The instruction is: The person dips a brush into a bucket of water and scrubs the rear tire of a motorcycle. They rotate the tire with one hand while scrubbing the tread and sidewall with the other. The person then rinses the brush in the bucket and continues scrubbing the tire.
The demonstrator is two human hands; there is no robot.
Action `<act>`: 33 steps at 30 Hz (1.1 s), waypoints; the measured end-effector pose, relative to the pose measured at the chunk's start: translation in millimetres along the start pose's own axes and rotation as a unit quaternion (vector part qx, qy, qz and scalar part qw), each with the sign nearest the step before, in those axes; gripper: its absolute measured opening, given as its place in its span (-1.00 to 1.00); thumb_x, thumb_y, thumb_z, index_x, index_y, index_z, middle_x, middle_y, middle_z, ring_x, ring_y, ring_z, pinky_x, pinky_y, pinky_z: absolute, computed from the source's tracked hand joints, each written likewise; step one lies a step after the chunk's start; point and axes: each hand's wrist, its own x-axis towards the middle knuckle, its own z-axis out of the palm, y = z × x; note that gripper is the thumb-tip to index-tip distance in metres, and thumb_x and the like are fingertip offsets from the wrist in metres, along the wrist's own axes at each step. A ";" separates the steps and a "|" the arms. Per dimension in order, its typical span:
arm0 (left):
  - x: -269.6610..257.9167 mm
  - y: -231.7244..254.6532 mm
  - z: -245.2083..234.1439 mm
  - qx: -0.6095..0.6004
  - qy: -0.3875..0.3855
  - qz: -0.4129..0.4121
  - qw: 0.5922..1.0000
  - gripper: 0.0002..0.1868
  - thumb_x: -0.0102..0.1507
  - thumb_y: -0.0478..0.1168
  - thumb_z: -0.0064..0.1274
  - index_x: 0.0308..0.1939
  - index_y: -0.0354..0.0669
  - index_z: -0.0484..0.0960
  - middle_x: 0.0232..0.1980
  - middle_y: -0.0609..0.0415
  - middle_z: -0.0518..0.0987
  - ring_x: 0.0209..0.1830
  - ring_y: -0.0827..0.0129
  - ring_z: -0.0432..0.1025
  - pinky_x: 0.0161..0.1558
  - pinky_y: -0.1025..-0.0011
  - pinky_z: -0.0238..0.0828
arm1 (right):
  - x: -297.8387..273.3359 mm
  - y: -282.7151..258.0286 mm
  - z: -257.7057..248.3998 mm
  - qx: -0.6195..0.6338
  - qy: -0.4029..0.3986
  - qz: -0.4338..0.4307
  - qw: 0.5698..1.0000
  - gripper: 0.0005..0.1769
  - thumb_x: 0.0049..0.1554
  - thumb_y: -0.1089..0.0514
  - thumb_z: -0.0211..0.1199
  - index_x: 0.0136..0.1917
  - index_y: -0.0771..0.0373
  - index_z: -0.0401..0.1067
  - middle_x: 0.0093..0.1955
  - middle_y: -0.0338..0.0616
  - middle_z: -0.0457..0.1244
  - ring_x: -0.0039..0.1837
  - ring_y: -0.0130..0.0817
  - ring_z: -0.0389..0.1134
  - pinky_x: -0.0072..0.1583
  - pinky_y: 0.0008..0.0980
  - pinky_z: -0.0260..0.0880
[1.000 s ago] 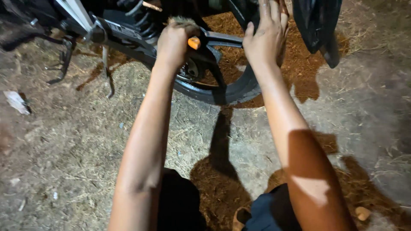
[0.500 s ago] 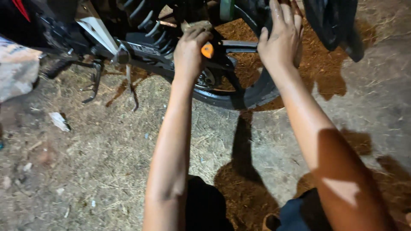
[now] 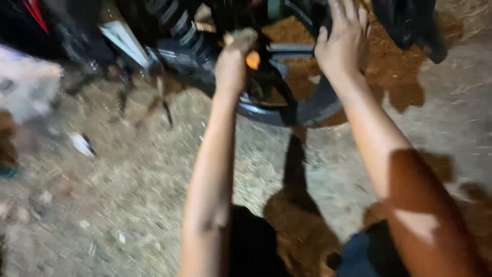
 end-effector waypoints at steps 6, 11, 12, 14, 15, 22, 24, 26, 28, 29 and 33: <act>7.2 3.5 -0.5 0.037 -0.066 -0.002 0.997 -0.79 0.21 -0.33 0.02 -0.14 -0.05 0.72 0.00 0.00 0.68 0.05 0.03 0.52 0.05 0.18 0.44 | -3.3 20.1 18.8 -0.005 0.012 0.001 1.000 -0.27 0.17 0.35 0.38 0.55 0.16 0.24 0.55 0.04 0.10 0.48 0.19 0.09 0.48 0.08 0.12; 4.5 -1.6 1.9 0.051 -0.036 0.054 0.997 -0.81 0.16 -0.31 0.08 -0.18 -0.04 0.72 -0.05 -0.01 0.67 0.05 0.01 0.51 0.05 0.17 0.44 | 1.1 9.9 9.1 0.021 0.000 0.025 0.999 -0.23 0.14 0.35 0.39 0.56 0.15 0.22 0.53 0.02 0.12 0.52 0.15 0.10 0.49 0.04 0.13; 3.4 -1.9 1.9 0.059 -0.024 0.056 0.996 -0.80 0.17 -0.32 0.08 -0.17 -0.03 0.72 -0.04 -0.01 0.67 0.05 0.00 0.51 0.05 0.17 0.44 | 1.3 10.6 8.5 0.044 -0.007 0.027 0.999 -0.21 0.17 0.38 0.36 0.60 0.13 0.20 0.53 -0.01 0.12 0.54 0.13 0.10 0.56 0.00 0.15; 5.0 -4.0 2.7 0.069 -0.031 0.042 0.996 -0.81 0.17 -0.32 0.08 -0.17 -0.04 0.72 -0.04 -0.01 0.67 0.05 0.00 0.51 0.06 0.17 0.44 | 3.1 7.3 8.1 0.036 -0.002 0.032 0.999 -0.19 0.13 0.37 0.37 0.59 0.13 0.20 0.51 0.00 0.12 0.52 0.14 0.09 0.52 0.02 0.13; 4.5 -4.3 4.4 0.075 -0.043 0.025 0.996 -0.82 0.17 -0.32 0.09 -0.18 -0.06 0.71 -0.04 -0.02 0.67 0.05 0.01 0.51 0.07 0.16 0.44 | 2.0 6.6 7.3 0.028 -0.003 0.040 0.999 -0.16 0.10 0.37 0.38 0.59 0.13 0.20 0.49 0.02 0.12 0.51 0.15 0.09 0.49 0.03 0.12; 8.6 5.1 0.8 0.036 0.002 0.042 0.998 -0.79 0.18 -0.35 0.06 -0.14 -0.11 0.70 0.05 0.00 0.68 0.07 -0.02 0.51 0.10 0.19 0.42 | 1.7 10.1 10.3 0.015 0.001 0.031 0.999 -0.16 0.12 0.36 0.38 0.60 0.06 0.17 0.50 -0.05 0.15 0.56 0.14 0.08 0.55 0.02 0.10; 6.9 -4.6 15.3 0.105 0.034 0.083 0.990 -0.73 0.15 -0.37 0.04 -0.14 -0.05 0.73 0.02 0.04 0.70 0.06 0.12 0.55 0.25 -0.02 0.23 | 0.1 14.3 15.1 0.017 -0.025 0.061 0.998 -0.19 0.17 0.35 0.36 0.61 0.06 0.16 0.50 -0.03 0.14 0.55 0.10 0.09 0.52 0.01 0.12; 10.6 8.6 10.1 0.075 0.007 0.067 0.995 -0.73 0.15 -0.39 0.06 -0.14 -0.04 0.74 -0.04 0.03 0.71 0.02 0.07 0.55 0.22 0.04 0.31 | 0.2 13.0 14.9 0.016 -0.024 0.065 0.997 -0.19 0.17 0.35 0.36 0.61 0.06 0.17 0.50 -0.02 0.14 0.54 0.10 0.09 0.50 0.01 0.13; 15.4 20.6 11.5 0.043 -0.019 0.053 0.998 -0.72 0.14 -0.40 0.09 -0.14 -0.02 0.75 -0.10 0.02 0.72 -0.01 0.01 0.55 0.19 0.11 0.40 | 1.4 12.2 13.1 0.013 -0.021 0.069 0.997 -0.20 0.16 0.35 0.37 0.60 0.06 0.18 0.49 -0.01 0.14 0.54 0.09 0.09 0.48 0.01 0.14; 16.8 26.2 14.8 -0.006 -0.039 0.020 0.999 -0.67 0.13 -0.43 0.08 -0.09 -0.04 0.74 -0.11 -0.04 0.70 -0.02 -0.02 0.56 0.11 0.11 0.45 | 1.0 11.1 10.9 0.011 -0.014 0.063 0.998 -0.19 0.14 0.34 0.39 0.59 0.06 0.19 0.49 -0.01 0.15 0.53 0.11 0.10 0.49 0.02 0.14; 25.6 57.8 19.2 -0.053 -0.060 -0.015 0.997 -0.61 0.04 -0.43 0.14 -0.05 -0.13 0.69 -0.18 -0.19 0.67 -0.11 -0.18 0.55 -0.09 0.01 0.49 | 0.0 9.1 5.3 0.030 -0.011 0.068 0.997 -0.17 0.12 0.34 0.42 0.58 0.03 0.20 0.48 -0.03 0.17 0.51 0.11 0.13 0.48 0.01 0.18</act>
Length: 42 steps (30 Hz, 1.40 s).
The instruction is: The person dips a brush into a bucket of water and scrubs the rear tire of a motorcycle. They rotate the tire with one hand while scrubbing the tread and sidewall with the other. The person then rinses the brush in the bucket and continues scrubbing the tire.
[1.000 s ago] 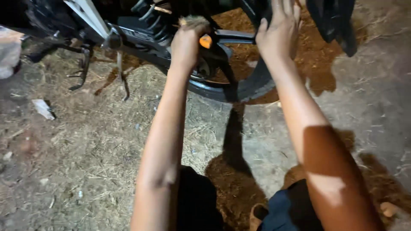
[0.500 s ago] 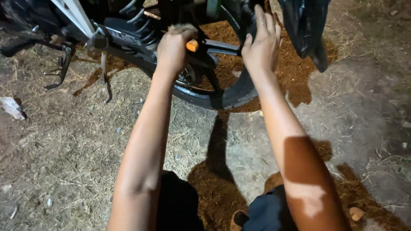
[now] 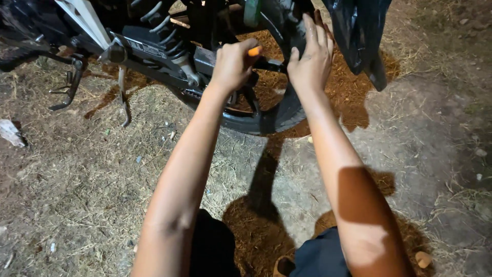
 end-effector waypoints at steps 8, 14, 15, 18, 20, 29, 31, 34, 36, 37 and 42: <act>-4.8 -45.4 19.4 0.024 0.051 -0.036 0.998 -0.61 0.16 -0.41 0.12 0.03 0.05 0.71 -0.08 -0.18 0.67 -0.04 -0.17 0.55 -0.04 0.02 0.51 | -3.8 19.9 5.1 0.032 0.018 -0.004 0.999 -0.13 0.06 0.32 0.49 0.56 0.12 0.22 0.46 0.10 0.19 0.49 0.17 0.17 0.47 0.00 0.18; 17.3 -27.3 23.3 0.086 0.018 -0.050 0.995 -0.66 0.08 -0.26 0.24 -0.05 -0.06 0.70 -0.22 -0.23 0.66 -0.19 -0.23 0.54 -0.11 -0.05 0.48 | -11.5 51.8 25.2 0.062 0.032 0.052 0.996 -0.13 0.07 0.14 0.60 0.52 0.21 0.21 0.42 0.17 0.23 0.45 0.15 0.25 0.44 -0.05 0.26; 21.4 -27.0 27.0 0.089 0.050 -0.022 0.994 -0.62 0.05 -0.31 0.21 -0.03 -0.07 0.71 -0.25 -0.24 0.66 -0.21 -0.23 0.54 -0.10 -0.04 0.49 | -11.4 56.3 27.9 0.059 0.031 0.068 0.995 -0.12 0.06 0.09 0.62 0.51 0.22 0.22 0.40 0.18 0.23 0.43 0.15 0.27 0.42 -0.05 0.27; 17.2 -11.3 28.8 0.044 0.114 -0.007 0.992 -0.72 0.04 -0.33 0.23 -0.16 -0.11 0.71 -0.28 -0.15 0.71 -0.18 -0.18 0.57 -0.09 -0.03 0.48 | -10.8 39.1 11.4 0.056 0.007 0.094 0.994 -0.11 0.07 0.06 0.58 0.53 0.22 0.20 0.43 0.18 0.21 0.43 0.14 0.26 0.39 -0.07 0.27; 12.9 12.6 18.6 -0.043 0.116 -0.076 0.989 -0.75 0.07 -0.30 0.20 -0.15 -0.13 0.69 -0.30 -0.12 0.71 -0.22 -0.04 0.63 -0.11 0.10 0.54 | -15.2 47.7 15.2 0.049 0.004 0.094 0.994 -0.09 0.08 0.04 0.59 0.53 0.26 0.18 0.46 0.22 0.18 0.44 0.15 0.24 0.39 -0.06 0.24; 5.0 -11.6 57.8 -0.171 0.209 -0.193 0.943 -0.85 0.11 -0.24 0.23 -0.28 -0.19 0.69 -0.31 -0.06 0.74 -0.24 0.17 0.70 -0.09 0.28 0.60 | -25.9 43.5 0.6 0.064 -0.031 0.133 0.989 -0.09 0.10 0.02 0.55 0.56 0.19 0.13 0.48 0.15 0.20 0.45 0.10 0.27 0.41 -0.11 0.28; 4.6 -21.9 50.9 -0.156 0.207 -0.196 0.946 -0.85 0.10 -0.25 0.22 -0.27 -0.19 0.68 -0.30 -0.05 0.75 -0.23 0.17 0.70 -0.07 0.28 0.61 | -25.2 37.3 -6.0 0.063 -0.041 0.142 0.987 -0.10 0.11 0.01 0.53 0.56 0.17 0.12 0.49 0.14 0.20 0.44 0.11 0.27 0.39 -0.09 0.28; 4.0 -34.6 41.2 -0.072 0.244 -0.227 0.940 -0.82 0.15 -0.22 0.25 -0.20 -0.17 0.66 -0.26 -0.09 0.74 -0.19 0.06 0.66 -0.07 0.20 0.56 | -26.6 34.6 -8.1 0.052 -0.078 0.199 0.975 -0.09 0.15 -0.06 0.49 0.61 0.07 0.08 0.46 0.10 0.24 0.44 0.09 0.29 0.41 -0.09 0.30; 5.7 -40.9 33.5 -0.016 0.271 -0.218 0.937 -0.73 0.15 -0.23 0.26 -0.11 -0.17 0.61 -0.25 -0.10 0.73 -0.16 -0.02 0.65 -0.04 0.14 0.56 | -28.8 38.1 -4.1 0.025 -0.047 0.145 0.988 -0.09 0.13 -0.06 0.48 0.58 0.08 0.06 0.53 0.15 0.18 0.40 0.18 0.30 0.35 -0.02 0.33; 6.5 -40.1 29.9 -0.017 0.271 -0.218 0.938 -0.73 0.15 -0.23 0.26 -0.11 -0.17 0.61 -0.25 -0.10 0.73 -0.16 -0.02 0.65 -0.04 0.14 0.56 | -28.3 44.3 3.0 0.024 -0.047 0.145 0.988 -0.09 0.13 -0.06 0.48 0.58 0.08 0.06 0.53 0.15 0.18 0.40 0.18 0.30 0.35 -0.02 0.33; 8.6 -41.5 24.4 -0.002 0.296 -0.166 0.941 -0.52 0.11 -0.33 0.19 0.13 -0.14 0.57 -0.23 -0.17 0.70 -0.18 -0.10 0.62 -0.09 0.10 0.55 | -23.2 42.3 17.2 -0.060 -0.094 0.196 0.974 -0.05 0.21 -0.20 0.40 0.63 -0.01 -0.08 0.45 0.51 0.05 0.28 0.45 0.26 0.26 0.17 0.30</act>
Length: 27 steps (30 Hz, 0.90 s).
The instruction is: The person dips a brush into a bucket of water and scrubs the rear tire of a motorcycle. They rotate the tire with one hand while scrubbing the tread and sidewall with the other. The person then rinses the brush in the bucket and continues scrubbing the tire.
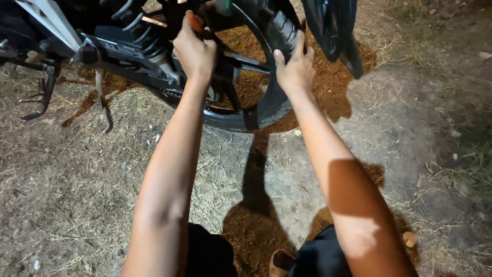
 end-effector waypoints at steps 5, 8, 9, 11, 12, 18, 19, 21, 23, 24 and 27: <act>13.9 3.6 -16.3 -0.034 -0.035 0.038 0.998 -0.67 0.14 -0.39 0.11 -0.02 -0.07 0.61 -0.21 -0.16 0.71 -0.07 -0.09 0.63 -0.07 0.18 0.59 | 3.1 -30.8 -21.9 -0.030 -0.010 0.032 0.999 -0.14 0.21 -0.28 0.35 0.60 -0.09 0.03 0.46 0.29 0.14 0.30 0.30 0.32 0.24 0.15 0.35; 25.2 -5.0 -31.6 -0.055 -0.024 0.082 0.995 -0.71 0.18 -0.39 0.12 -0.02 -0.09 0.63 -0.18 -0.15 0.71 -0.05 -0.08 0.63 -0.09 0.24 0.60 | 23.6 -19.7 -8.2 0.052 0.046 -0.021 0.997 -0.14 0.22 -0.28 0.44 0.56 0.06 0.10 0.38 0.21 0.26 0.34 0.19 0.35 0.28 0.07 0.37; 28.7 -8.3 -38.2 -0.062 -0.022 0.108 0.992 -0.69 0.19 -0.41 0.11 0.01 -0.11 0.64 -0.16 -0.15 0.71 -0.05 -0.09 0.62 -0.11 0.26 0.59 | 31.9 -15.8 -3.9 0.132 0.067 -0.042 0.988 -0.13 0.23 -0.27 0.49 0.53 0.16 0.12 0.35 0.17 0.32 0.37 0.12 0.39 0.33 -0.01 0.38; 28.7 -22.7 -43.1 -0.061 -0.016 0.099 0.993 -0.69 0.18 -0.39 0.17 0.01 -0.13 0.64 -0.18 -0.15 0.71 -0.09 -0.05 0.64 -0.11 0.28 0.59 | 31.4 -18.3 -0.8 0.184 0.103 -0.119 0.970 -0.18 0.23 -0.10 0.51 0.52 0.24 0.15 0.38 0.21 0.30 0.40 0.17 0.37 0.36 -0.01 0.36; 30.7 -27.6 -42.9 -0.070 -0.013 0.097 0.993 -0.68 0.16 -0.38 0.23 0.00 -0.16 0.64 -0.20 -0.15 0.71 -0.14 0.00 0.66 -0.12 0.30 0.59 | 33.3 -18.8 -1.8 0.233 0.149 -0.194 0.941 -0.22 0.23 0.06 0.53 0.51 0.33 0.17 0.42 0.26 0.27 0.43 0.22 0.34 0.39 -0.02 0.35; 27.6 -42.1 -34.6 -0.114 -0.016 0.087 0.990 -0.73 0.18 -0.44 0.23 -0.06 -0.15 0.66 -0.18 -0.07 0.76 -0.10 0.25 0.73 -0.05 0.41 0.61 | 14.6 -61.8 -18.0 0.105 0.150 -0.269 0.946 -0.26 0.10 0.27 0.55 0.46 0.30 0.28 0.41 0.13 0.21 0.41 0.19 0.21 0.47 -0.04 0.20; 26.0 -38.2 -34.7 -0.114 -0.016 0.087 0.990 -0.73 0.18 -0.44 0.23 -0.06 -0.15 0.66 -0.18 -0.07 0.76 -0.10 0.25 0.73 -0.05 0.41 0.61 | 11.9 -62.1 -19.4 0.105 0.150 -0.269 0.946 -0.26 0.10 0.27 0.55 0.46 0.30 0.28 0.41 0.13 0.21 0.41 0.19 0.21 0.47 -0.04 0.20; 24.1 -31.8 -36.6 -0.129 -0.031 0.086 0.987 -0.70 0.17 -0.48 0.16 -0.03 -0.17 0.63 -0.17 -0.08 0.76 -0.06 0.25 0.72 -0.03 0.42 0.57 | 6.8 -65.3 -21.1 0.089 0.126 -0.271 0.950 -0.31 0.15 0.30 0.48 0.49 0.25 0.29 0.50 0.06 0.17 0.48 0.12 0.15 0.52 -0.04 0.18; 20.4 -30.5 -38.6 -0.114 -0.043 0.086 0.989 -0.66 0.13 -0.50 0.09 -0.04 -0.15 0.65 -0.16 -0.08 0.76 -0.07 0.25 0.72 -0.03 0.43 0.58 | 3.1 -65.7 -22.1 0.075 0.130 -0.282 0.948 -0.29 0.14 0.30 0.47 0.50 0.26 0.29 0.51 0.08 0.16 0.49 0.14 0.14 0.53 -0.03 0.16; 22.3 -28.3 -38.1 -0.102 -0.055 0.090 0.989 -0.60 0.09 -0.52 0.03 -0.04 -0.13 0.66 -0.16 -0.08 0.76 -0.07 0.24 0.72 -0.03 0.43 0.58 | 4.7 -67.1 -23.8 0.061 0.138 -0.293 0.944 -0.28 0.13 0.31 0.46 0.51 0.28 0.29 0.51 0.10 0.15 0.51 0.16 0.12 0.53 -0.03 0.14; 18.1 -17.3 -44.0 -0.041 -0.048 0.046 0.997 -0.68 0.13 -0.44 0.17 -0.04 -0.12 0.69 -0.27 -0.17 0.70 -0.15 0.06 0.65 -0.11 0.36 0.54 | 9.3 -54.5 -19.1 0.023 0.124 -0.263 0.957 -0.28 0.11 0.30 0.46 0.50 0.27 0.30 0.49 0.17 0.14 0.48 0.20 0.10 0.51 0.01 0.09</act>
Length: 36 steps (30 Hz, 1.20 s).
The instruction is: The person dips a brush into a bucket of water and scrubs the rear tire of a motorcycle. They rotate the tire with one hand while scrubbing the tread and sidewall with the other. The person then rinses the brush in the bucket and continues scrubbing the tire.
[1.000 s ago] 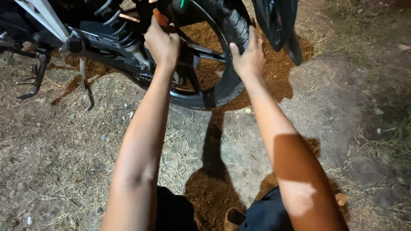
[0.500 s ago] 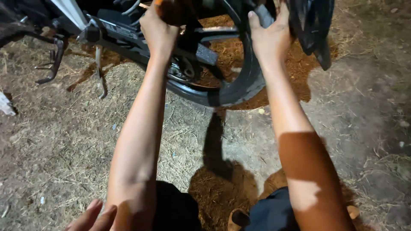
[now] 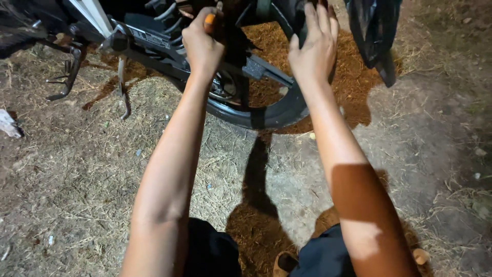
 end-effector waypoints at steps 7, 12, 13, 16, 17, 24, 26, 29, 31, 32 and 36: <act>0.7 1.6 -3.3 -0.046 0.080 0.029 0.995 -0.81 0.21 -0.35 0.19 -0.10 -0.11 0.63 -0.25 -0.08 0.72 -0.16 0.15 0.72 -0.12 0.34 0.59 | -10.1 9.5 -12.1 0.016 -0.031 0.049 0.998 -0.21 0.17 0.34 0.41 0.61 0.11 0.25 0.51 0.09 0.18 0.50 0.10 0.17 0.53 -0.08 0.17; -10.3 35.6 -22.4 -0.084 0.041 -0.014 0.995 -0.89 0.27 -0.39 0.17 -0.13 -0.24 0.63 -0.35 -0.02 0.67 -0.37 0.36 0.64 -0.24 0.46 0.54 | -25.0 23.4 -7.8 -0.010 -0.047 0.045 0.998 -0.05 0.10 0.30 0.43 0.66 -0.02 0.12 0.52 0.12 0.13 0.51 0.14 0.12 0.42 0.03 0.23; -14.1 31.4 -24.7 -0.085 0.040 -0.013 0.996 -0.89 0.27 -0.39 0.17 -0.13 -0.24 0.63 -0.35 -0.02 0.67 -0.37 0.36 0.64 -0.24 0.46 0.54 | -30.3 23.7 -9.6 -0.011 -0.046 0.047 0.998 -0.05 0.10 0.30 0.43 0.66 -0.02 0.12 0.52 0.12 0.13 0.51 0.14 0.12 0.42 0.03 0.23; -31.2 29.7 -28.9 -0.058 0.068 0.097 0.991 -0.91 0.31 -0.41 0.17 -0.11 -0.29 0.61 -0.23 0.05 0.69 -0.23 0.47 0.64 -0.07 0.52 0.56 | -47.4 25.6 -20.3 -0.052 -0.060 -0.001 0.997 -0.03 0.16 0.31 0.41 0.69 -0.13 0.07 0.64 0.06 0.02 0.57 0.20 0.07 0.39 0.00 0.30; -37.7 35.1 -30.5 -0.150 0.065 0.073 0.984 -0.91 0.34 -0.42 0.15 -0.08 -0.31 0.61 -0.15 0.06 0.67 -0.15 0.50 0.59 0.00 0.52 0.53 | -50.3 24.6 -25.7 -0.062 -0.071 -0.011 0.995 -0.05 0.18 0.29 0.41 0.70 -0.12 0.08 0.67 0.02 -0.02 0.61 0.16 0.06 0.43 0.01 0.29; -83.6 64.5 -26.9 -0.355 -0.013 0.041 0.934 -0.91 0.40 -0.49 0.10 -0.03 -0.34 0.60 0.00 0.08 0.62 0.01 0.55 0.52 0.10 0.53 0.49 | -87.0 50.2 -3.8 -0.054 -0.060 0.118 0.990 0.16 0.04 0.06 0.55 0.66 0.11 -0.15 0.61 0.16 -0.09 0.52 0.12 0.06 0.41 0.27 0.04; -94.4 77.3 -29.4 -0.325 -0.028 0.058 0.943 -0.90 0.38 -0.47 0.11 -0.04 -0.32 0.60 0.02 0.04 0.64 0.01 0.51 0.54 0.09 0.51 0.51 | -101.3 41.7 -8.8 -0.055 -0.059 0.154 0.985 0.20 0.03 0.02 0.59 0.65 0.11 -0.18 0.57 0.17 -0.05 0.51 0.16 0.08 0.43 0.21 0.08; -120.6 80.1 -23.7 -0.239 -0.053 0.098 0.964 -0.85 0.32 -0.45 0.17 -0.04 -0.27 0.60 0.02 -0.03 0.66 -0.01 0.40 0.58 0.08 0.44 0.54 | -119.5 32.4 -9.6 -0.045 -0.088 0.258 0.961 0.25 0.01 -0.04 0.62 0.64 0.13 -0.20 0.50 0.19 0.02 0.46 0.22 0.13 0.42 0.14 0.15; -138.8 74.0 -18.9 -0.181 -0.062 0.128 0.973 -0.80 0.28 -0.44 0.21 -0.04 -0.25 0.60 0.00 -0.05 0.66 -0.03 0.31 0.61 0.09 0.39 0.56 | -129.2 36.4 -1.6 -0.033 -0.113 0.322 0.940 0.25 0.00 -0.05 0.61 0.64 0.16 -0.20 0.47 0.22 0.05 0.42 0.24 0.16 0.39 0.12 0.17; -148.0 69.6 -17.6 -0.169 -0.120 0.137 0.969 -0.77 0.22 -0.43 0.20 -0.06 -0.23 0.59 -0.01 -0.07 0.66 -0.04 0.22 0.61 0.07 0.36 0.57 | -135.3 43.0 5.2 -0.002 -0.089 0.322 0.943 0.23 -0.02 -0.03 0.61 0.63 0.18 -0.16 0.46 0.26 0.07 0.42 0.26 0.17 0.40 0.10 0.19; -183.0 39.0 -10.5 -0.066 -0.234 0.149 0.959 -0.59 0.01 -0.46 0.07 -0.04 -0.26 0.56 0.07 -0.19 0.62 0.05 -0.10 0.54 0.10 0.18 0.53 | -150.4 53.9 21.9 0.037 -0.046 0.324 0.944 0.15 -0.01 -0.03 0.62 0.59 0.24 -0.05 0.43 0.33 0.11 0.41 0.33 0.18 0.38 0.08 0.20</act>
